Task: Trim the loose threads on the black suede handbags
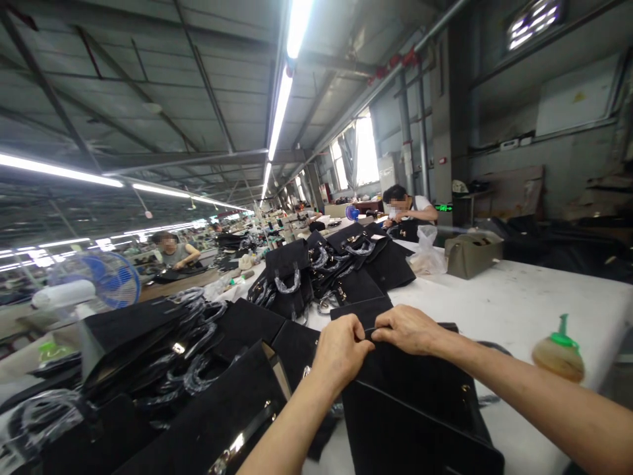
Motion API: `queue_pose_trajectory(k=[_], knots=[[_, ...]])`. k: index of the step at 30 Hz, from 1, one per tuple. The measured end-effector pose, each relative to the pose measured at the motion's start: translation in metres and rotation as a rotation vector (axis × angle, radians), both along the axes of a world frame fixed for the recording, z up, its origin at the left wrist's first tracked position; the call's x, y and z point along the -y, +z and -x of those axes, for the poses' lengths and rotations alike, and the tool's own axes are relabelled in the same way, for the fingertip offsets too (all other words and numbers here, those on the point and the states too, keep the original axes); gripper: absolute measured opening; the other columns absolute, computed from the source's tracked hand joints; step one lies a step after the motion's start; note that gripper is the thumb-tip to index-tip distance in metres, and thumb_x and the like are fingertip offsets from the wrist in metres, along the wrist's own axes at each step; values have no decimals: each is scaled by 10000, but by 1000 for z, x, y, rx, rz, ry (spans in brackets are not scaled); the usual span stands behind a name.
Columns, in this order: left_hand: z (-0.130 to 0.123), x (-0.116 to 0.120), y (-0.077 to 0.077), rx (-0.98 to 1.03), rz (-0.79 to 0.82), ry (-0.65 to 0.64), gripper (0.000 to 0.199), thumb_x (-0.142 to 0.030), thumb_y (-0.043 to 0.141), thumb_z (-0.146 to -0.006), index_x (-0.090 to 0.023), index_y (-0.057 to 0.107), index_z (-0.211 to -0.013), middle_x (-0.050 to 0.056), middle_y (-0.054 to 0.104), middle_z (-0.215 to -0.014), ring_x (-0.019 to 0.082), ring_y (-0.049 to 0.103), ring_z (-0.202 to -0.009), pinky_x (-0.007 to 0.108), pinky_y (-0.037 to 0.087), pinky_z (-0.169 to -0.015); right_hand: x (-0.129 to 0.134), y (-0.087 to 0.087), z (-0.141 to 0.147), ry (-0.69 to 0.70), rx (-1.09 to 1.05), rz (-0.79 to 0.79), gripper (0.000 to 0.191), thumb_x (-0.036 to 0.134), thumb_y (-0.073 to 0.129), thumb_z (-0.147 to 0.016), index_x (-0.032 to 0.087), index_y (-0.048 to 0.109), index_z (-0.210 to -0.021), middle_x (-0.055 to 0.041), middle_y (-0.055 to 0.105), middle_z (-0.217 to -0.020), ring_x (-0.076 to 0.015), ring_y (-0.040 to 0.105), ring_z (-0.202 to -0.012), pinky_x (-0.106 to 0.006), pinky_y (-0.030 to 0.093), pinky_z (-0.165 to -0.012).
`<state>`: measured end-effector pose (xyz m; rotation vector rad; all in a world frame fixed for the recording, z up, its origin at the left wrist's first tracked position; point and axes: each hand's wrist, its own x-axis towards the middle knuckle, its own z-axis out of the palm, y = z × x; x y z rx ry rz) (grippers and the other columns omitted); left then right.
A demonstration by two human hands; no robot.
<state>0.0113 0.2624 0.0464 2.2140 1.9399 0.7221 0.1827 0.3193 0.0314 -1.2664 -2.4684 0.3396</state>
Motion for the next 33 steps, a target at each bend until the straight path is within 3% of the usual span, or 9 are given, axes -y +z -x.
queue_pose_trajectory(k=[3, 5, 8, 10, 13, 19, 25, 29, 33], knots=[[-2, 14, 6, 101, 62, 45, 574, -372, 831, -524, -212, 484, -952, -40, 556, -744, 138, 492, -643, 223, 318, -539, 4, 0, -4, -35, -4, -37, 297, 416, 523, -836, 208, 645, -662, -8, 595, -604, -126, 473, -558, -263, 210, -518], [-2, 23, 10, 143, 190, 4, 712, -362, 853, -451, -207, 451, -1017, -38, 552, -772, 139, 494, -647, 213, 317, -504, 9, 6, -13, -68, 6, -60, 314, 400, 509, -837, 197, 623, -626, -12, 582, -591, -125, 466, -551, -268, 210, -521], [3, 21, 13, 175, 386, -81, 506, -188, 765, -519, -195, 505, -953, -43, 561, -733, 136, 512, -641, 197, 316, -473, 18, 20, -29, -111, 57, -30, 316, 369, 512, -813, 184, 572, -564, -3, 520, -533, -119, 443, -527, -272, 213, -521], [9, 7, 12, 195, 427, -129, 348, -66, 668, -552, -182, 562, -862, -42, 579, -703, 129, 528, -640, 186, 325, -481, 22, 26, -36, -121, 103, 18, 310, 362, 516, -799, 183, 539, -546, 6, 478, -513, -117, 426, -515, -273, 216, -517], [17, -19, 3, 288, 466, -153, 275, 7, 662, -525, -155, 618, -743, -29, 613, -678, 133, 552, -636, 180, 350, -493, 24, 24, -40, -134, 147, 101, 298, 337, 513, -787, 181, 481, -536, 15, 434, -510, -116, 404, -515, -272, 217, -511], [24, -35, -19, 395, 413, -78, 213, -64, 684, -583, -154, 679, -776, -21, 652, -708, 123, 569, -642, 178, 399, -536, 25, 10, -38, -148, 123, 173, 293, 328, 484, -804, 179, 435, -557, 15, 435, -542, -120, 414, -548, -266, 231, -522], [26, -28, -23, 419, 374, -11, 199, -89, 711, -546, -154, 699, -734, -27, 629, -638, 118, 541, -584, 189, 399, -532, 19, 13, -35, -144, 91, 168, 262, 334, 500, -784, 182, 483, -571, 14, 468, -544, -125, 431, -543, -265, 236, -512], [24, -28, -20, 450, 371, 18, 208, -66, 712, -527, -155, 690, -713, -34, 610, -609, 109, 516, -553, 188, 372, -510, 6, 10, -25, 5, -40, 160, 199, 333, 503, -792, 204, 628, -706, 22, 529, -604, -123, 467, -586, -247, 263, -529], [25, -28, -19, 453, 368, 22, 205, -68, 716, -517, -156, 683, -699, -41, 592, -588, 108, 500, -545, 190, 345, -492, -3, 11, -10, 102, -54, 159, 190, 306, 515, -769, 191, 598, -642, 35, 454, -543, -105, 423, -547, -244, 238, -503]])
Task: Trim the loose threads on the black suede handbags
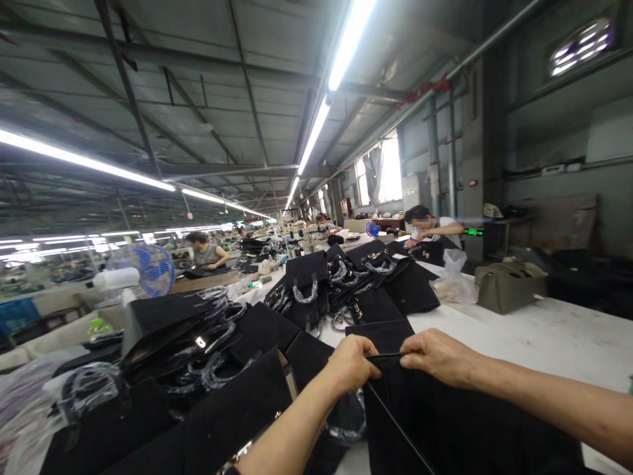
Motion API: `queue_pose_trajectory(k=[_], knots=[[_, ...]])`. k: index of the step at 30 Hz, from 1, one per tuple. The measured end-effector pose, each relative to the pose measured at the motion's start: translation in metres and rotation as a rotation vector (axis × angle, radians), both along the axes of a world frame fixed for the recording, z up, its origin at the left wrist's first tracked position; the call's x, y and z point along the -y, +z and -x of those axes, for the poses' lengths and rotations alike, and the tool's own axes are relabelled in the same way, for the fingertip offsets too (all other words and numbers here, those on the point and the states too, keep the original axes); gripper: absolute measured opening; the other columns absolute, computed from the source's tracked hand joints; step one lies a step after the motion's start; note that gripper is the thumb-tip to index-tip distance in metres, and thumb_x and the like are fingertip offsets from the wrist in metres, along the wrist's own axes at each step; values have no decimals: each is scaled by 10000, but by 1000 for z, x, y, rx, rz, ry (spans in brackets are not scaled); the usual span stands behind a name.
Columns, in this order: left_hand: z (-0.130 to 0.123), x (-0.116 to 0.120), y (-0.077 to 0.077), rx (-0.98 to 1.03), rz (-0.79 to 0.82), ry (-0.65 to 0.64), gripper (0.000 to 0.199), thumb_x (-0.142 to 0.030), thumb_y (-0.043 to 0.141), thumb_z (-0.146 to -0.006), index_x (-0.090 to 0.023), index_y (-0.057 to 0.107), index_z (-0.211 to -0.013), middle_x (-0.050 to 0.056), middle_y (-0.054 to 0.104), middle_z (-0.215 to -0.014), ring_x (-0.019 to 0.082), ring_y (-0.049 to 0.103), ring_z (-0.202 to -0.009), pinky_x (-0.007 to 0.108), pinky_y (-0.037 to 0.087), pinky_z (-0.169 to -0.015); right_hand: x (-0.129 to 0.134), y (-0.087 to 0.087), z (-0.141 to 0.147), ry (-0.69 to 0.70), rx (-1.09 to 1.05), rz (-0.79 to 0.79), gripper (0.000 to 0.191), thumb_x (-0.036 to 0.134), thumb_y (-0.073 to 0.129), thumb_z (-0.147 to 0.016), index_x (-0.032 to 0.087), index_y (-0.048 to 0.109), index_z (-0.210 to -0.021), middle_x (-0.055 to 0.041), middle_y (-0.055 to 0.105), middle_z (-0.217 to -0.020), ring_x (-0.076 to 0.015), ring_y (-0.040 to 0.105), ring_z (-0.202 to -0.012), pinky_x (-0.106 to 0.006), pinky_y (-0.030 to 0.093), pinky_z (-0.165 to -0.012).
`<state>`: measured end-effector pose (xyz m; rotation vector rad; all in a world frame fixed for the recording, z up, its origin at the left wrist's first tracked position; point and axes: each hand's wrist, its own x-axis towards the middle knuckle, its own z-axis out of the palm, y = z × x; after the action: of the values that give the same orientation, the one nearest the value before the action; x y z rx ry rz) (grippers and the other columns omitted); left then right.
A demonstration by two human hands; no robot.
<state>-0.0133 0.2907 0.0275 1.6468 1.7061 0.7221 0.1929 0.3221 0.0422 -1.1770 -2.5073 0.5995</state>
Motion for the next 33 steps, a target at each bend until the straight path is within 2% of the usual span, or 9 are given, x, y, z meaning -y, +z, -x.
queue_pose_trajectory(k=[5, 11, 13, 16, 18, 23, 25, 30, 33], knots=[[3, -3, -4, 51, -18, -67, 198, -89, 713, -531, -154, 687, -715, -50, 580, -585, 97, 478, -528, 194, 327, -482, -1, 1, 10, -87, 63, -63, 180, 292, 560, -710, 183, 562, -567, 30, 433, -515, -103, 408, -529, -255, 215, -497], [1, 2, 0, -116, -91, -46, 194, -321, 730, -630, -183, 735, -766, -21, 622, -639, 133, 524, -624, 208, 358, -539, 4, 0, 12, -144, 92, -83, 190, 295, 558, -711, 181, 561, -558, 17, 467, -517, -112, 430, -532, -262, 220, -502], [-1, 7, 4, -167, -111, -46, 192, -337, 707, -660, -197, 747, -786, -20, 615, -634, 137, 524, -635, 213, 348, -541, 6, -1, 11, -119, 61, -81, 175, 290, 552, -723, 181, 579, -589, 15, 505, -538, -115, 449, -542, -259, 229, -507], [-4, 14, 8, -212, -136, -37, 194, -339, 693, -675, -209, 756, -804, -21, 598, -618, 138, 510, -629, 219, 326, -537, 7, -3, 13, 13, -59, -50, 151, 266, 520, -763, 203, 655, -743, 16, 606, -659, -123, 523, -625, -240, 284, -552], [-6, 16, 9, -225, -162, -46, 191, -332, 692, -674, -203, 757, -798, -21, 583, -600, 134, 496, -615, 219, 310, -530, 8, -3, 18, 50, -77, -54, 158, 240, 512, -768, 209, 667, -763, 15, 623, -677, -124, 539, -644, -236, 295, -570], [-2, 21, 8, -220, -203, -60, 206, -350, 656, -710, -176, 753, -766, -19, 572, -573, 126, 485, -581, 220, 291, -516, 13, -1, 31, -50, 62, -214, 154, 198, 503, -761, 185, 627, -671, -23, 629, -654, -143, 530, -624, -265, 264, -568], [-1, 24, 7, -246, -239, -74, 207, -346, 623, -748, -185, 753, -756, -11, 597, -587, 132, 504, -592, 223, 309, -537, 16, -1, 31, -24, 80, -244, 174, 206, 485, -789, 185, 624, -687, -32, 640, -683, -153, 545, -649, -269, 276, -583], [-8, 31, 3, -407, -343, -89, 231, -384, 596, -801, -217, 755, -801, 26, 671, -688, 169, 558, -645, 245, 358, -596, 17, -3, 25, 136, 84, -127, 158, 234, 501, -819, 202, 654, -845, -22, 661, -768, -158, 580, -698, -246, 333, -600], [-17, 35, 0, -508, -422, -80, 246, -362, 561, -830, -205, 749, -805, 58, 690, -735, 197, 589, -698, 268, 382, -644, 15, -5, 26, 95, 204, -203, 180, 279, 505, -840, 194, 653, -782, -39, 650, -707, -178, 577, -661, -262, 324, -579]])
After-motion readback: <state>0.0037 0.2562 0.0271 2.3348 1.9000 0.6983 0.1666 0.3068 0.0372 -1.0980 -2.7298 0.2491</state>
